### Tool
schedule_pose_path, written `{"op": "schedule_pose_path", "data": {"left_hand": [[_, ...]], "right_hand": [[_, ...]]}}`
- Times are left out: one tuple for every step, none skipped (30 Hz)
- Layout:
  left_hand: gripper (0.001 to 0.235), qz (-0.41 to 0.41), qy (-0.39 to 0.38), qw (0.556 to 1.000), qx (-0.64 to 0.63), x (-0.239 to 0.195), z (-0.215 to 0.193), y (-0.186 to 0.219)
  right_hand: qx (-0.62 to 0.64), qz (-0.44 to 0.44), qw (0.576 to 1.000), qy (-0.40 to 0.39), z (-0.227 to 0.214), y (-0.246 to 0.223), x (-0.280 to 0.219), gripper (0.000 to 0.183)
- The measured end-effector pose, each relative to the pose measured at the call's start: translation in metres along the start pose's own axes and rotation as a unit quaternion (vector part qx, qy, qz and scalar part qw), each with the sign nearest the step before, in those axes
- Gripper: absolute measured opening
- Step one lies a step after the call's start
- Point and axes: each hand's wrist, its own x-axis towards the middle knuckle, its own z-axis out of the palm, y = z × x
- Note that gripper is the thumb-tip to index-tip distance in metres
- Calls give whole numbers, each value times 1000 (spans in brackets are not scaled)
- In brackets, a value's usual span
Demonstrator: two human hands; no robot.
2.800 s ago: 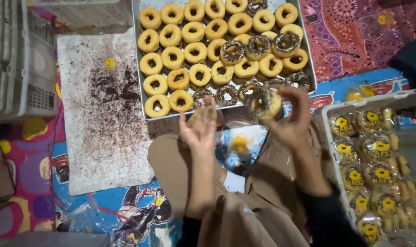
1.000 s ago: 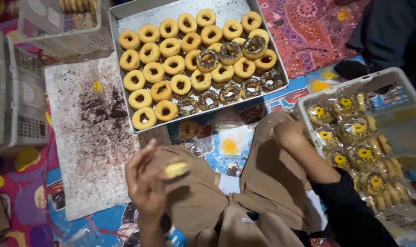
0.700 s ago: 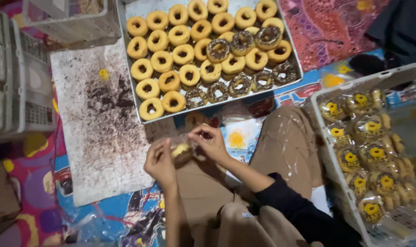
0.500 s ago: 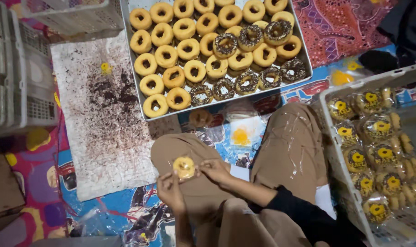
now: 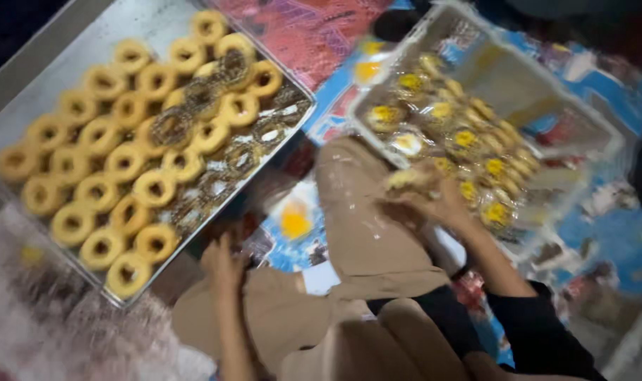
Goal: The person sits on a patterned floor mat and repeatedly picks donuts from a metal tray, places them into clear plastic bags, and arranges the sealed bags into a white plastic crate. The person handles both plain and chocolate-sprinkled donuts.
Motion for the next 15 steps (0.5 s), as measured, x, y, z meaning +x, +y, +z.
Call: {"op": "schedule_pose_path", "data": {"left_hand": [[53, -25, -100, 995, -9, 0, 10, -18], [51, -79, -213, 973, -33, -5, 19, -32], [49, -141, -314, 937, -57, -8, 25, -44], [48, -168, -367, 912, -67, -5, 34, -52], [48, -183, -400, 895, -72, 2, 43, -58], [50, -242, -443, 862, -48, 6, 49, -60], [53, -300, -483, 822, -22, 10, 52, -61], [57, -358, -519, 776, 4, 13, 53, -59], [58, -307, -462, 832, -11, 15, 54, -58], [60, -255, -402, 879, -25, 16, 53, -57], [63, -199, -340, 918, -40, 17, 52, -55], [66, -220, -402, 888, -22, 18, 50, -55], [70, -241, -462, 854, -4, 18, 50, -54], [74, -259, -520, 814, 16, 18, 49, -55], [76, -248, -508, 825, -7, 18, 49, -56]], "right_hand": [[-76, -6, 989, 123, -37, 25, -6, 65], [-87, 1, 983, 163, -75, 55, 0, 61], [-121, 27, 971, 203, -106, 84, -2, 60], [-153, 73, 960, 224, -130, 111, -6, 58], [-155, 127, 960, 195, -147, 136, -11, 56], [-127, 164, 967, 145, -152, 160, -11, 55], [-92, 198, 971, 98, -150, 179, -10, 53], [-55, 218, 972, 65, -144, 194, -6, 52], [-36, 233, 969, 77, -139, 204, -4, 51], [-27, 247, 965, 86, -130, 209, 0, 50], [-17, 260, 961, 95, -123, 211, 3, 49], [-9, 271, 957, 102, -117, 211, 9, 49], [-53, 241, 964, 99, -113, 209, 12, 49], [-97, 213, 968, 96, -112, 204, 13, 49], [-141, 184, 968, 92, -112, 199, 12, 49]]}}
